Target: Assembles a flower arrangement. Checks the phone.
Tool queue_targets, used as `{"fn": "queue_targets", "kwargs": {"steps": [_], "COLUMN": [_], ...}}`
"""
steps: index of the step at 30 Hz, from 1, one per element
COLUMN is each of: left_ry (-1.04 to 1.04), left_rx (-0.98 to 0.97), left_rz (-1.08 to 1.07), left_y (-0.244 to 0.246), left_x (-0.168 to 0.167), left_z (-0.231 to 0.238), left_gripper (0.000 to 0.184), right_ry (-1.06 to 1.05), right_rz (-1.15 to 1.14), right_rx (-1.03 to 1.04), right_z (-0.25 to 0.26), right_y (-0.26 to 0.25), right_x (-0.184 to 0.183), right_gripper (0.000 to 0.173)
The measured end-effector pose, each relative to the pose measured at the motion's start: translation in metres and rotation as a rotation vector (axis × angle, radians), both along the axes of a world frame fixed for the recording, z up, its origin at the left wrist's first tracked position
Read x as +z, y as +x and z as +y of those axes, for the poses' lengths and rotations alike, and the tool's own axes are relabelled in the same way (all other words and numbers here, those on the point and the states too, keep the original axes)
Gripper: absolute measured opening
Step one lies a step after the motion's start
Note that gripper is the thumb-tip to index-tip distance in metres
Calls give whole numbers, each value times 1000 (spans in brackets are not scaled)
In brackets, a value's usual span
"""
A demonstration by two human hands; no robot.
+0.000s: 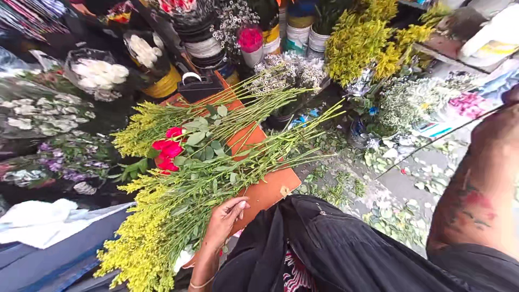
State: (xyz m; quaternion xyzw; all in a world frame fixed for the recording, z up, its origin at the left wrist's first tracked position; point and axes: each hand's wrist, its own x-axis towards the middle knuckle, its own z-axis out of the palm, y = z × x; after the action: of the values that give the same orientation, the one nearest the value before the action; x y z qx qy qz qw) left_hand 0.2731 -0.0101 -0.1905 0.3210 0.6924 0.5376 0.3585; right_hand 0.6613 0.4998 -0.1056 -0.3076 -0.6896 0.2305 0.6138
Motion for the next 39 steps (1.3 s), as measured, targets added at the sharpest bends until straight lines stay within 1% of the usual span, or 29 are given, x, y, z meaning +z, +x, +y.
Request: {"fn": "queue_targets", "kwargs": {"steps": [1,2,3,4,5,6,8,11,12,14,16,18,21,22,24,26,28,30,31,33,34,35,36,37,38,39], "left_ry": [0,-9,-26,-50,-71,-76,-85,-93,-79,-37,5,28,38,37,40,64,122,270,379,609,724,826,893,919,923,919], "left_rx": [-2,-6,-13,-22,-29,-28,1,48,63,109,156,207,277,296,337,385,458,573,625,700,744,819,917,1005,1050,1056], "left_rz": [-2,-2,0,8,25,30,3,-8,-4,-6,-13,-28,-38,-35,-38,-63,-96,-115,-114,-91,-93,-126,-184,-233,-263,-273], "left_y": [3,6,10,13,15,16,24,32,34,40,47,52,59,61,63,64,63,57,50,31,20,12,5,0,-4,-6], "left_x": [2,5,9,14,19,23,26,25,24,24,22,17,13,12,12,9,8,16,23,41,51,62,75,85,92,96], "left_z": [3,6,6,4,3,4,-2,-12,-15,-23,-32,-43,-59,-65,-76,-83,-81,-70,-63,-52,-48,-43,-37,-32,-27,-22], "left_gripper": [23,23,23,23,24,24,25,25,25,25,25,25,25,26,25,24,25,33,39,49,46,33,17,10,11,13], "right_ry": [-89,-249,-434,-563,-595,-535,-373,-159,-83,74,224,355,491,494,491,529,629,718,739,756,779,812,841,855,846,812], "right_rz": [-148,-314,-445,-506,-528,-527,-534,-607,-645,-690,-705,-757,-931,-987,-965,-863,-786,-702,-674,-634,-618,-598,-588,-588,-604,-646], "right_rx": [-101,-168,-175,-178,-173,-142,27,434,585,885,1134,1262,1258,1245,1203,1120,988,919,927,979,989,987,978,969,959,961], "right_z": [-2,-8,-13,-19,-23,-25,-35,-55,-72,-125,-183,-231,-273,-280,-285,-283,-279,-274,-273,-273,-274,-275,-276,-278,-280,-284], "right_y": [-23,-43,-57,-69,-81,-95,-126,-194,-221,-273,-319,-359,-405,-413,-420,-411,-395,-382,-376,-365,-359,-353,-347,-341,-337,-333], "right_x": [-30,-61,-93,-122,-142,-151,-147,-123,-108,-78,-71,-87,-109,-108,-90,-54,-18,5,10,10,5,0,-4,-5,-3,3], "right_gripper": [34,44,57,69,75,76,68,48,44,38,31,30,32,28,20,20,24,31,33,34,34,35,36,35,35,38]}}
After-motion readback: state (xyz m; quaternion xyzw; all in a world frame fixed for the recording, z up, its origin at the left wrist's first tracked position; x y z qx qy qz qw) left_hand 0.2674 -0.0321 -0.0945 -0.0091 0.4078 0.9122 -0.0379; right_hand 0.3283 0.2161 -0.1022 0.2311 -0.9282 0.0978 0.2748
